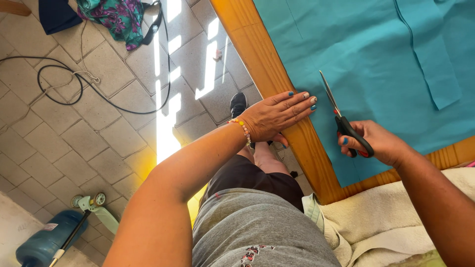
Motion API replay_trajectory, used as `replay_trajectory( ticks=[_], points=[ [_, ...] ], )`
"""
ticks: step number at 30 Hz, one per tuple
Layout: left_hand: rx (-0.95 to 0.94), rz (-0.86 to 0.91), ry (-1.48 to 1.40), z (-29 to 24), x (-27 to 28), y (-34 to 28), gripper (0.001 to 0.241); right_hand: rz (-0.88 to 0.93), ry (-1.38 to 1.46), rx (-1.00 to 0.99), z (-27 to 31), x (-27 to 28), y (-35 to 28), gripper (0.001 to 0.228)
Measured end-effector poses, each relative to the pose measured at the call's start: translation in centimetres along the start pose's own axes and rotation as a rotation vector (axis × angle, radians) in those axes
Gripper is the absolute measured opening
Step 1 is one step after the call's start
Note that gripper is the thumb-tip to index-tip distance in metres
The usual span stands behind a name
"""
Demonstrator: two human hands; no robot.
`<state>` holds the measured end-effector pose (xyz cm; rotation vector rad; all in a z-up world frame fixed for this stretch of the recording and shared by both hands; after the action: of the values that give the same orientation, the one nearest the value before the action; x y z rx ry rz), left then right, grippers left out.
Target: The person cuts a large piece of teal fabric on a wooden table using scissors. They make several straight cuts along the fabric, then fold and smooth the material before making additional cuts.
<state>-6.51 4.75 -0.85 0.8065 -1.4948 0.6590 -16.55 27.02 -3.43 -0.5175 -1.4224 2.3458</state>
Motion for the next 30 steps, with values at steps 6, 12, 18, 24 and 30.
replay_trajectory(
  ticks=[6, 12, 18, 24, 30],
  points=[
    [-0.008, -0.002, 0.012, 0.1, 0.0, 0.1, 0.118, 0.005, -0.021, 0.022, 0.7, -0.1, 0.1, 0.036],
    [-0.002, -0.020, -0.013, 0.1, 0.1, 0.0, 0.116, -0.084, -0.011, -0.006, 0.4, -0.1, 0.3, 0.030],
    [-0.002, -0.015, -0.008, 0.1, -0.2, 0.1, 0.119, -0.089, -0.020, 0.020, 0.9, -0.4, 0.0, 0.033],
    [0.012, -0.029, -0.003, 0.1, 0.2, -0.1, 0.119, -0.124, -0.003, 0.016, 0.3, -0.1, 0.4, 0.035],
    [0.007, -0.038, 0.003, 0.1, 0.2, -0.1, 0.121, -0.149, 0.015, -0.002, 0.5, 0.1, 0.3, 0.038]
  ],
)
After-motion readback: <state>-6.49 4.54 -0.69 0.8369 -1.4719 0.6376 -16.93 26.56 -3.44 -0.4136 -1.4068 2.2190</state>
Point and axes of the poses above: each hand's wrist, its own y-axis towards the middle knuckle, its own x-axis out of the back of the hand, z = x × y, the point moved 8 cm from there along y, towards the middle knuckle, and after that the axes turned 4 degrees about y, right-handed, at the moved point
